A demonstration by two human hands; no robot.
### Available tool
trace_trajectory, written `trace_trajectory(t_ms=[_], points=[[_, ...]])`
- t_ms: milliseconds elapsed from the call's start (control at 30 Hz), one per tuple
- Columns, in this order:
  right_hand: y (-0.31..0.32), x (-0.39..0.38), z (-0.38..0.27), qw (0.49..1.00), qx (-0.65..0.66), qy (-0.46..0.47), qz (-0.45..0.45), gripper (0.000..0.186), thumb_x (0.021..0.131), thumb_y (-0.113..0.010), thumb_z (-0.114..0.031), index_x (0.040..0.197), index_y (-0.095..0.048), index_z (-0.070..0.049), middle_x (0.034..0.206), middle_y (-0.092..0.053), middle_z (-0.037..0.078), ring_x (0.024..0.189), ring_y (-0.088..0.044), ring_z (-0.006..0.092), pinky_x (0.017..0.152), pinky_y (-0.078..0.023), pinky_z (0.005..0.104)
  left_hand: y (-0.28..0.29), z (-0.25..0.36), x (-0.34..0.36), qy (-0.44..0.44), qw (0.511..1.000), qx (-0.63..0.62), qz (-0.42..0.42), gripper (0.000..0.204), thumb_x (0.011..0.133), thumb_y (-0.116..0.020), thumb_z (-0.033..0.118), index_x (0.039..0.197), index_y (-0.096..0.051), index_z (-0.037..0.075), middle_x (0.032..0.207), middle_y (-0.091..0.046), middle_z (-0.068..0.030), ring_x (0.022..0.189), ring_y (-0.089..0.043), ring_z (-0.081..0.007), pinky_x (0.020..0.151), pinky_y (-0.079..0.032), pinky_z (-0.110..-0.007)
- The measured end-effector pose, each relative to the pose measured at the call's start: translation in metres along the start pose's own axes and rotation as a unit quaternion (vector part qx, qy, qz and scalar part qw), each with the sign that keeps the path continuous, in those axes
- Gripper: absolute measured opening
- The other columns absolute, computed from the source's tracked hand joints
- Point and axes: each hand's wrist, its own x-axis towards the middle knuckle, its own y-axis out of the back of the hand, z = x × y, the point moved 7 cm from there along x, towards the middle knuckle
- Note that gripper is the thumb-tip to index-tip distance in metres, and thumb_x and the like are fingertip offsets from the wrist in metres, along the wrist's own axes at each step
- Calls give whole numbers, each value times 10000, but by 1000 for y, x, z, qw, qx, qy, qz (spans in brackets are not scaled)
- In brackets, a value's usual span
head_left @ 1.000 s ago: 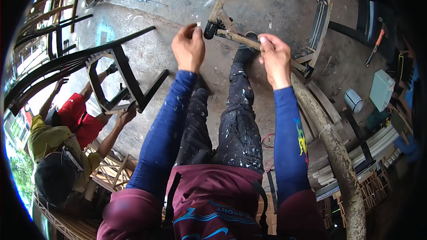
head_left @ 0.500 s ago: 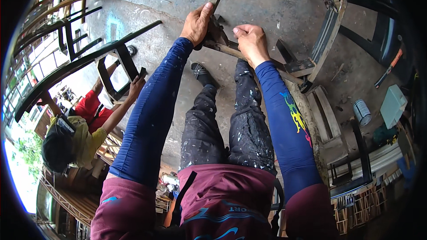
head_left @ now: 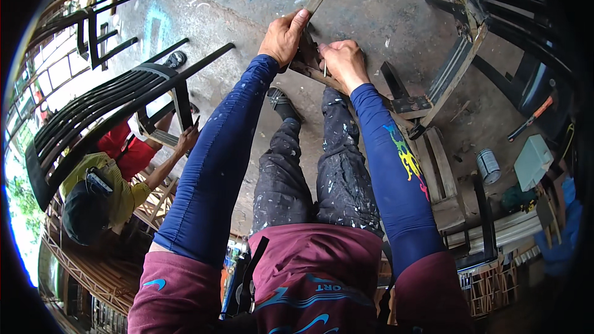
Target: Repairing a wooden chair frame by hammering in nails to secure the joints.
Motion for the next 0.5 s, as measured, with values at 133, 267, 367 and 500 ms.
trace_trajectory(t_ms=[133, 267, 367, 500], points=[[-11, -3, -5, 982, 74, -127, -122, 267, 916, -664, -225, 972, -681, 36, 825, -710, 115, 655, -629, 163, 538, -483, 309, 5, 1, -3, -6, 1000, -7, -2, 634, 1022, -412, 566, 1167, -647, -4, 962, -667, -298, 948, -638, -454, 855, -497, -431], [-2, 12, -29, 983, -154, 99, 11, 165, 911, -625, -159, 886, -649, 3, 714, -633, 78, 579, -542, 146, 440, -389, 310, 3, 7, 0, -27, 1000, -9, 9, 629, 1014, -427, 567, 1233, -642, 18, 1031, -678, -294, 1039, -641, -451, 903, -501, -420], [-9, 11, -9, 998, 36, -32, -36, 176, 878, -557, -136, 794, -622, 4, 629, -604, 82, 568, -564, 153, 407, -387, 323, 2, 1, 1, -10, 1000, -5, -6, 638, 1010, -429, 573, 1258, -636, 23, 1051, -682, -288, 1058, -642, -444, 921, -500, -416], [-12, -1, -8, 999, -14, -31, -23, 308, 918, -541, -238, 835, -652, 37, 746, -671, 220, 698, -664, 333, 570, -501, 429, 4, -5, 2, -30, 999, -37, 4, 643, 1010, -425, 577, 1255, -636, 22, 1064, -680, -289, 1073, -642, -436, 924, -498, -418]])
